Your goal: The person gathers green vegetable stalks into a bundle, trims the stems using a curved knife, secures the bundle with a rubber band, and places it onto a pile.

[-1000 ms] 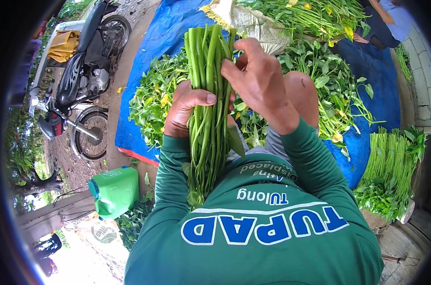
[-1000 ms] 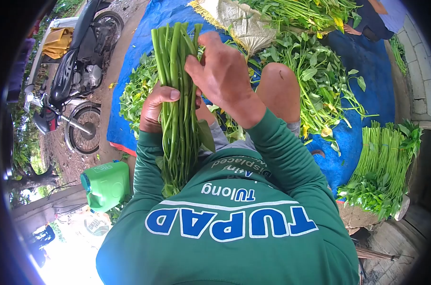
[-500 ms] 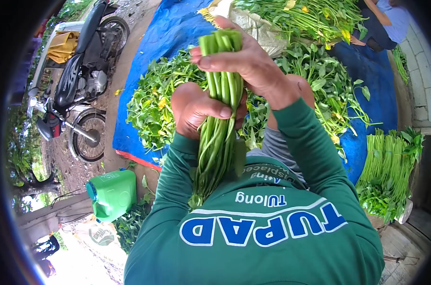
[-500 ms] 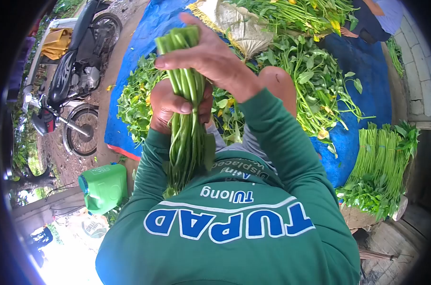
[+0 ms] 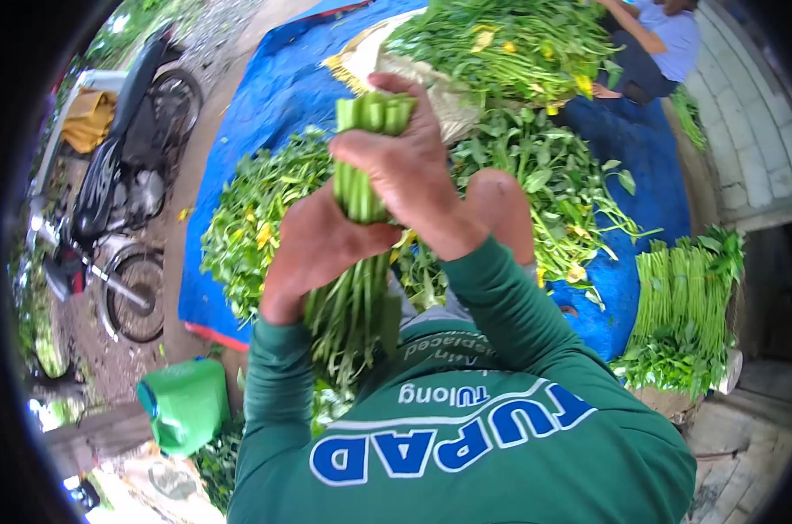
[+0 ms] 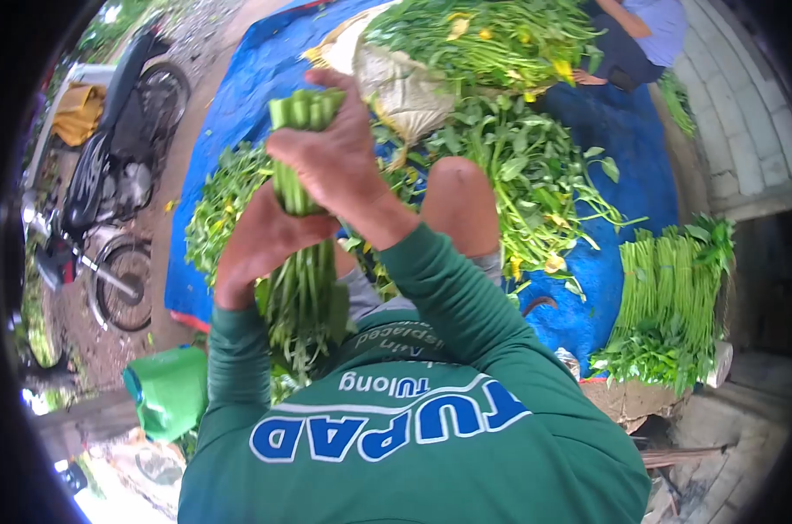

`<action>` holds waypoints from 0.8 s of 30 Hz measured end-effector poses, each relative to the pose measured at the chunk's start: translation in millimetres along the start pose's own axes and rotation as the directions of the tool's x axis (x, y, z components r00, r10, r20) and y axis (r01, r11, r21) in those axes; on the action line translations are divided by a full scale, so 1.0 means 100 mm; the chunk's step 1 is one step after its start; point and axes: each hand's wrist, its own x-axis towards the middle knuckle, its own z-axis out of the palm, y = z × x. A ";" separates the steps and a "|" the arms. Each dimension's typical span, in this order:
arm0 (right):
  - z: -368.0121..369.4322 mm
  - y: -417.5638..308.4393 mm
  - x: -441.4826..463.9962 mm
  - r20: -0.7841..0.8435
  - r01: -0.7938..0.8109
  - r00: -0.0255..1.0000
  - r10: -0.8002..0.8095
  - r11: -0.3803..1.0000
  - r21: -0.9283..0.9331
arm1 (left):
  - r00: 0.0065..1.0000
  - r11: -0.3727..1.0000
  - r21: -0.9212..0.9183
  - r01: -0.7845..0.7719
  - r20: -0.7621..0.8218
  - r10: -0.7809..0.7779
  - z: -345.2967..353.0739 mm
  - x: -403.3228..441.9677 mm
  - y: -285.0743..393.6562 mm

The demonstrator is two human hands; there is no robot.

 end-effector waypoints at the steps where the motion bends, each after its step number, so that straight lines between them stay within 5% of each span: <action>1: 0.04 -0.02 0.01 -0.014 0.015 1.000 -0.015 1.000 -0.003 | 1.000 1.000 -0.024 -0.020 -0.009 0.019 0.00 -0.03 0.11; 3: 0.13 -0.06 0.02 -0.023 0.056 0.998 -0.056 0.998 0.009 | 0.971 0.973 -0.117 -0.198 -0.161 0.178 0.02 -0.21 0.38; 6: 0.24 -0.22 -0.02 -0.011 0.014 1.000 -0.012 0.995 0.103 | 0.975 0.959 -0.211 -0.188 -0.160 0.156 -0.01 -0.27 0.51; 10: 0.29 -0.28 -0.03 -0.023 0.086 0.996 -0.085 0.994 0.064 | 0.998 1.000 -0.013 -0.012 -0.059 0.011 -0.09 -0.17 0.34; 13: 0.36 -0.18 -0.03 -0.017 0.255 0.966 -0.256 0.965 -0.068 | 0.985 0.961 -0.230 -0.154 -0.107 0.132 -0.05 -0.14 0.24; 16: 0.42 -0.21 -0.03 0.130 0.167 0.977 -0.169 0.986 0.028 | 0.978 0.947 -0.246 -0.205 -0.095 0.186 -0.32 -0.15 0.16; 18: 0.27 -0.43 0.00 0.363 0.106 0.931 -0.042 0.982 -0.159 | 0.984 0.918 -0.360 -0.169 -0.118 0.135 -0.66 -0.24 0.11; 20: 0.13 -0.63 0.01 0.323 0.172 0.945 -0.046 0.912 -0.372 | 0.908 0.845 -0.334 -0.417 -0.197 0.370 -1.20 -0.28 0.04; 24: -0.66 -0.93 -0.07 0.221 0.070 0.974 0.043 0.876 -0.477 | 0.739 0.745 -0.273 -0.609 -0.537 0.408 -2.24 -0.63 0.15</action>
